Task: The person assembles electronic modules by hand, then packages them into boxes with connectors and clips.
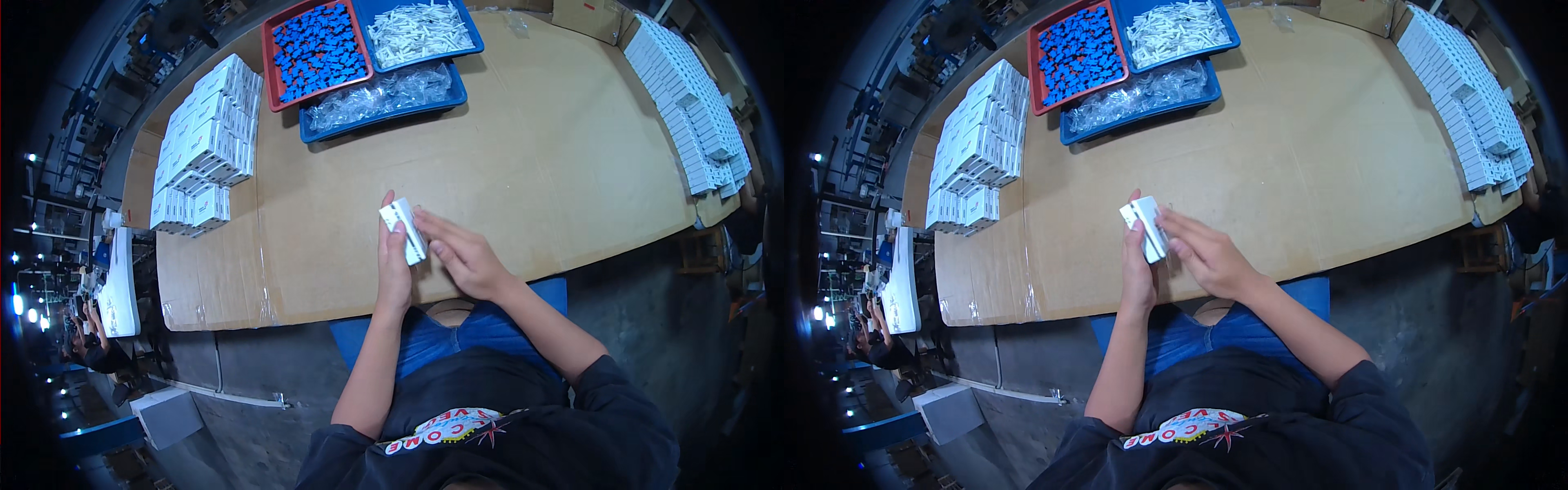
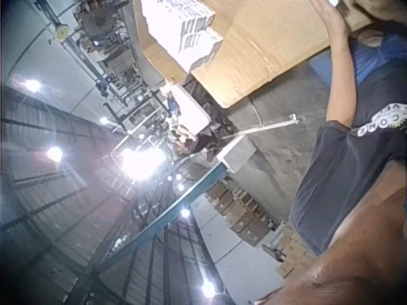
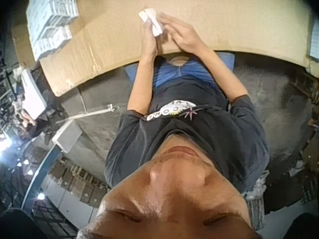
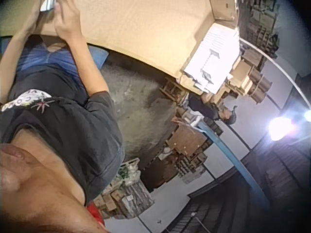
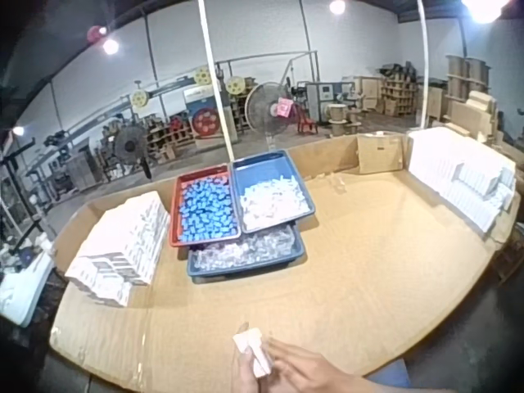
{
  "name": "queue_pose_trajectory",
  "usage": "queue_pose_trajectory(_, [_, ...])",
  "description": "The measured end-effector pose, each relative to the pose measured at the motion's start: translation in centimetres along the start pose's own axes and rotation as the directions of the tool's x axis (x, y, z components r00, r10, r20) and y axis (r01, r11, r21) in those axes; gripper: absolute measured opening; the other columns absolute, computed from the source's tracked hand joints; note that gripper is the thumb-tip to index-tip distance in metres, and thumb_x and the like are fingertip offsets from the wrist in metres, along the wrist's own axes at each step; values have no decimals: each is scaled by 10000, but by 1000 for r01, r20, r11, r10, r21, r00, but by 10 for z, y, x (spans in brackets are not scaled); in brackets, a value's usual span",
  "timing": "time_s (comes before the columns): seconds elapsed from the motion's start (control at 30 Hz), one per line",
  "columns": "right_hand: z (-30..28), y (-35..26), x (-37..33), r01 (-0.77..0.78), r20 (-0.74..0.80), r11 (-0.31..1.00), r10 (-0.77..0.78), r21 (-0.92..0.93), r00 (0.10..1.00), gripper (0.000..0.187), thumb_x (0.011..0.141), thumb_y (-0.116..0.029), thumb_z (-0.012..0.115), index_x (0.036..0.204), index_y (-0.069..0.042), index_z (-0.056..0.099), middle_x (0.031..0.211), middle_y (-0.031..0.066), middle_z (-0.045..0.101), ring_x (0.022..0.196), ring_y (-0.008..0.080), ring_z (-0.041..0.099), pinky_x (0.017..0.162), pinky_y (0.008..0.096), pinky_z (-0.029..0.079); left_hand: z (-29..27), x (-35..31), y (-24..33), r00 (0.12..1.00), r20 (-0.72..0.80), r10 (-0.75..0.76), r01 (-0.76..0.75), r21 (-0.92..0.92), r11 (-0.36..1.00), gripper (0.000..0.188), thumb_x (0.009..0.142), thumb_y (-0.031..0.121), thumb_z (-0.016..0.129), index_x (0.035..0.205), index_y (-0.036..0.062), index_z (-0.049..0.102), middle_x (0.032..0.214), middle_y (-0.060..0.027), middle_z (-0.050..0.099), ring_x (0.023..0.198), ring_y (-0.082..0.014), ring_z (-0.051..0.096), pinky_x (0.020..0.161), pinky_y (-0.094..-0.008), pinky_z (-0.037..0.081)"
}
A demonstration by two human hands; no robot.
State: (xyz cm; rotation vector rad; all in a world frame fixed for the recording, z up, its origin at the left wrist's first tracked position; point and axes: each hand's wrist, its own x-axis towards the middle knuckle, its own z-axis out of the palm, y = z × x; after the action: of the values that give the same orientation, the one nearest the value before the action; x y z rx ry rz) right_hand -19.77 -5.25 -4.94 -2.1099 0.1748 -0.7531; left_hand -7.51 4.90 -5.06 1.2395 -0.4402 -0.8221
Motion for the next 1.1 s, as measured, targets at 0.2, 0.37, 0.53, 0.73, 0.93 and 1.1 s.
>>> queue_pose_trajectory(0.2, [-8, -7, 12, -577, 264, 417, 601, 702, 755, 484, 1101, -334, 594, 1433, 17, 577, 1249, 119, 692, 1160, 160, 649, 990, 325, 515, -4, 1, 3, 944, 230, 236, -280, 184, 942, 1097, 819, 369, 788, 1682, 73, 179, 1651, -196, 306, 1554, -346, 296, 1295, -478, 205])
queue_pose_trajectory(0.37, [-5, -17, 13, -534, 171, 505, 598, 678, 783, 466, 1041, -259, 694, 1393, 23, 579, 1290, 105, 669, 1233, 177, 619, 1032, 351, 506, 8, -9, 8, 953, 191, 233, -246, 46, 968, 1038, 946, 612, 628, 1690, 67, 152, 1686, -188, 272, 1564, -324, 296, 1279, -470, 246])
queue_pose_trajectory(0.53, [17, -18, 3, -209, -157, 955, 244, 209, 957, 539, 959, -194, 771, 1412, 20, 573, 1504, 224, 541, 1383, 334, 563, 1172, 432, 437, 11, -9, -2, 997, 34, 75, -75, -8, 997, 827, 1102, 650, 334, 1678, 66, 230, 1586, -161, 444, 1469, -279, 431, 1222, -422, 341])
queue_pose_trajectory(0.73, [39, -33, -6, -200, -242, 954, 252, 222, 937, 524, 1031, -171, 670, 1493, 38, 537, 1558, 299, 494, 1451, 433, 499, 1169, 447, 439, 19, -14, 1, 984, -18, 178, -179, -73, 981, 862, 1096, 656, 341, 1668, 22, 220, 1559, -181, 465, 1454, -273, 438, 1227, -397, 319])
queue_pose_trajectory(0.93, [36, -32, -7, -107, -232, 986, 133, 125, 964, 526, 1054, -154, 630, 1521, 50, 501, 1586, 323, 446, 1448, 453, 489, 1136, 444, 476, 15, -15, -1, 973, 27, 227, -224, -87, 971, 981, 1049, 728, 384, 1662, -14, 197, 1556, -199, 455, 1464, -274, 419, 1238, -397, 296])
queue_pose_trajectory(1.1, [37, -32, -9, -97, -213, 990, 117, 102, 970, 509, 1063, -160, 616, 1510, 60, 511, 1581, 326, 450, 1444, 453, 495, 1137, 439, 474, 16, -17, -1, 970, 25, 240, -236, -112, 965, 1014, 1031, 750, 403, 1662, -16, 194, 1548, -196, 461, 1456, -271, 431, 1234, -396, 305])
